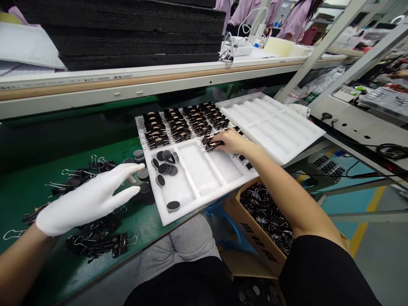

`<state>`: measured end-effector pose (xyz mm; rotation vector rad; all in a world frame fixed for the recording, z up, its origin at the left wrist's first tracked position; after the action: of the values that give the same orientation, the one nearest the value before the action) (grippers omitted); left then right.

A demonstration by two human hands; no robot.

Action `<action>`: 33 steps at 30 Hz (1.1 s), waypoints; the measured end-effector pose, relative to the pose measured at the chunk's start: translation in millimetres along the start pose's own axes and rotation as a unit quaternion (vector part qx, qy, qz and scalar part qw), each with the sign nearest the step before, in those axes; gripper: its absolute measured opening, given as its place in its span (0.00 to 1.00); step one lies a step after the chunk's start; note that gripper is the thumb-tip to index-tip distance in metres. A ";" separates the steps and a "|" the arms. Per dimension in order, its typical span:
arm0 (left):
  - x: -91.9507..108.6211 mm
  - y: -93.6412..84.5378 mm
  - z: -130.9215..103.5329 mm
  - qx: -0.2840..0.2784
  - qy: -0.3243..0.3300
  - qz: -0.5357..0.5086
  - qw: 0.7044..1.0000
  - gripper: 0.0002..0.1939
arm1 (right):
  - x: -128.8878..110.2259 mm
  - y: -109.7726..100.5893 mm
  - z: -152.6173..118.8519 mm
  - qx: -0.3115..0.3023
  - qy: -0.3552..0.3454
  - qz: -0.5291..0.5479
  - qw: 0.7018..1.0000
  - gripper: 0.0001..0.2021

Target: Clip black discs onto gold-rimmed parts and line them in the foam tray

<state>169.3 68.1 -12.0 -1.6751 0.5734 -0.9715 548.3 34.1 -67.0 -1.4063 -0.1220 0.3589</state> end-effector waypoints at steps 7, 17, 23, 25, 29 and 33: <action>2.2 0.6 -0.6 -0.012 0.005 0.012 1.000 0.30 | -1.3 1.9 -4.0 -0.001 -0.007 0.024 1.000 0.14; 1.2 1.4 -1.0 -0.020 0.005 0.014 1.000 0.30 | 7.1 1.7 -8.9 0.013 -0.012 0.027 0.999 0.15; -3.1 1.3 -5.0 -0.013 0.004 0.008 1.000 0.29 | 17.8 2.1 -29.4 0.099 0.075 -0.117 0.985 0.18; 0.4 -3.2 -6.3 -0.003 0.013 0.007 1.000 0.29 | 18.7 1.5 -38.0 0.100 0.094 -0.125 0.983 0.17; 32.6 -20.4 13.0 0.041 0.032 0.027 0.998 0.24 | 7.1 -11.8 -58.6 0.156 0.165 -0.091 0.969 0.15; 99.1 -19.6 84.6 0.084 0.061 0.148 0.984 0.27 | -44.1 -10.7 -68.2 0.205 0.200 -0.094 0.954 0.11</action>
<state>292.2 44.6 29.1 -1.3418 0.7756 -0.8824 528.7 -45.3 -62.3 -1.0200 0.1444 -0.0639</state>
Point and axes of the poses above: each hand's wrist, its own z-axis towards the middle knuckle, its own y-axis out of the palm, x = y × z, the point moved 7 cm from there along z, towards the middle knuckle, and after that the axes turned 8 degrees about -y, right-handed, at the moved point
